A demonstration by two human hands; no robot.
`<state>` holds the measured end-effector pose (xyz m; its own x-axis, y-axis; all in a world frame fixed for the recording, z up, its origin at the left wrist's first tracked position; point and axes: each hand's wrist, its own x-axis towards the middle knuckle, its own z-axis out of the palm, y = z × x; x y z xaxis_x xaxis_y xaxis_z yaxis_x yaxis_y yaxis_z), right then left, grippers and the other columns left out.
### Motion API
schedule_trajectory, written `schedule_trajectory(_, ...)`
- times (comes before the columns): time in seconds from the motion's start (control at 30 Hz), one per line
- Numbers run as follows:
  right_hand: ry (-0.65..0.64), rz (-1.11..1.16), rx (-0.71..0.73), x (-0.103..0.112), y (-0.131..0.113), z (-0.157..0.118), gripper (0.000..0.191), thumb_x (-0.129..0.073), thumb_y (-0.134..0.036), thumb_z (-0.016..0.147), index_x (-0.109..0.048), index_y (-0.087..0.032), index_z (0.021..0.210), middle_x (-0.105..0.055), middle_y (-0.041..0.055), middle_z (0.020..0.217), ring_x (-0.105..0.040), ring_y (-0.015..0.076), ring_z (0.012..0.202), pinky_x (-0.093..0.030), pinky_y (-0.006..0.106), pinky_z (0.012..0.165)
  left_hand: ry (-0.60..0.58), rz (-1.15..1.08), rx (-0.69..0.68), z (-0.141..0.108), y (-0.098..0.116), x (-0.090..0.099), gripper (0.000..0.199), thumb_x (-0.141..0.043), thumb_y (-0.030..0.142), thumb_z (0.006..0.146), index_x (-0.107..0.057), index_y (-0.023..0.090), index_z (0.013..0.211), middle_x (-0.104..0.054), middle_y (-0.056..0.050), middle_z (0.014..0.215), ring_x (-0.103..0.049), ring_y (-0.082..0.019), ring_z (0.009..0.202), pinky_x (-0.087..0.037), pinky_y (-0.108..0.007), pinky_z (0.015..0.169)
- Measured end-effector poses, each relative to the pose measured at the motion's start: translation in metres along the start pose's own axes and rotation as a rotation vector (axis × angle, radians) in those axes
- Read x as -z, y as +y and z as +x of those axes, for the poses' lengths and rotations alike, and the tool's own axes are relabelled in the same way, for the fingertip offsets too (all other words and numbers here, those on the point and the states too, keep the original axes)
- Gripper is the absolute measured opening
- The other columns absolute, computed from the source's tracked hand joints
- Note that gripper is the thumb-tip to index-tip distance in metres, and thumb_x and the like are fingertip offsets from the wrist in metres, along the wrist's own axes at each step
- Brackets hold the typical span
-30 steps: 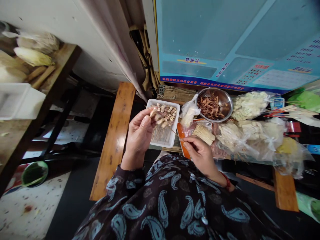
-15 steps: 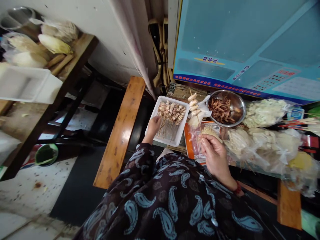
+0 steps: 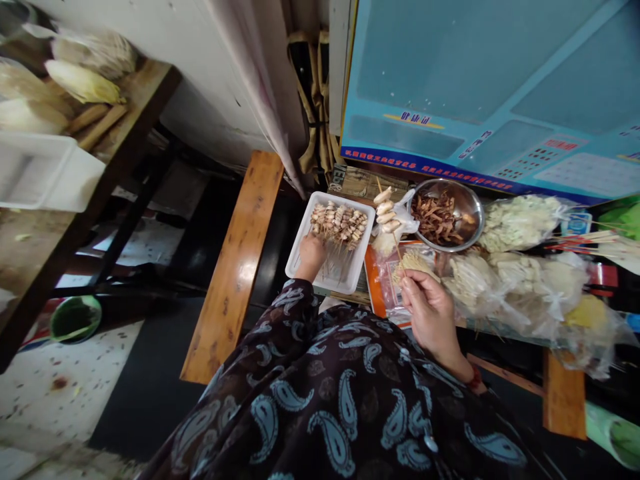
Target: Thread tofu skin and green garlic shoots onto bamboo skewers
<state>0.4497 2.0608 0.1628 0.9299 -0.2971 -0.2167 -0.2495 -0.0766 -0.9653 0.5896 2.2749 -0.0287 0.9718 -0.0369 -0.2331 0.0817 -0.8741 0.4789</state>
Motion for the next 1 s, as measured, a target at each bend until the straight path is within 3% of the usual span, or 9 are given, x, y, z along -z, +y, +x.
schedule_trajectory(0.27, 0.005, 0.024, -0.027, -0.005, -0.003, 0.000, 0.025, -0.069, -0.043, 0.087, -0.070, -0.020, 0.097, -0.058, -0.0012, 0.073, -0.040, 0.0090, 0.056, -0.032, 0.023, 0.050, 0.017, 0.057, -0.038, 0.003, 0.001, -0.006, 0.024, -0.048, 0.017, 0.093, -0.068, 0.012, 0.103, -0.067, -0.019, 0.109, -0.062, -0.029, 0.103, -0.046, -0.037, 0.088)
schedule_trajectory(0.6, 0.006, -0.003, -0.028, -0.004, -0.004, 0.000, 0.027, -0.069, -0.044, 0.088, -0.070, -0.019, 0.098, -0.056, -0.0023, 0.069, -0.040, 0.0091, 0.056, -0.032, 0.023, 0.050, 0.047, 0.047, -0.087, 0.017, 0.011, -0.008, 0.025, -0.051, 0.017, 0.089, -0.072, 0.011, 0.104, -0.066, -0.020, 0.109, -0.061, -0.030, 0.105, -0.044, -0.038, 0.093)
schedule_trajectory(0.77, 0.014, -0.010, -0.038, -0.002, -0.007, -0.001, 0.028, -0.068, -0.044, 0.088, -0.070, -0.019, 0.099, -0.052, -0.0034, 0.066, -0.040, 0.0094, 0.055, -0.031, 0.023, 0.049, 0.049, 0.049, -0.063, 0.026, 0.014, -0.011, 0.025, -0.053, 0.020, 0.089, -0.073, 0.007, 0.097, -0.065, -0.024, 0.110, -0.060, -0.033, 0.106, -0.043, -0.042, 0.095)
schedule_trajectory(1.0, 0.038, -0.049, -0.024, -0.001, -0.008, 0.002, 0.028, -0.067, -0.045, 0.087, -0.070, -0.019, 0.096, -0.051, -0.0034, 0.063, -0.040, 0.0102, 0.054, -0.032, 0.024, 0.049, 0.061, 0.006, -0.005, 0.032, 0.017, -0.013, 0.022, -0.053, 0.019, 0.089, -0.073, 0.011, 0.096, -0.068, -0.019, 0.106, -0.064, -0.027, 0.096, -0.047, -0.035, 0.085)
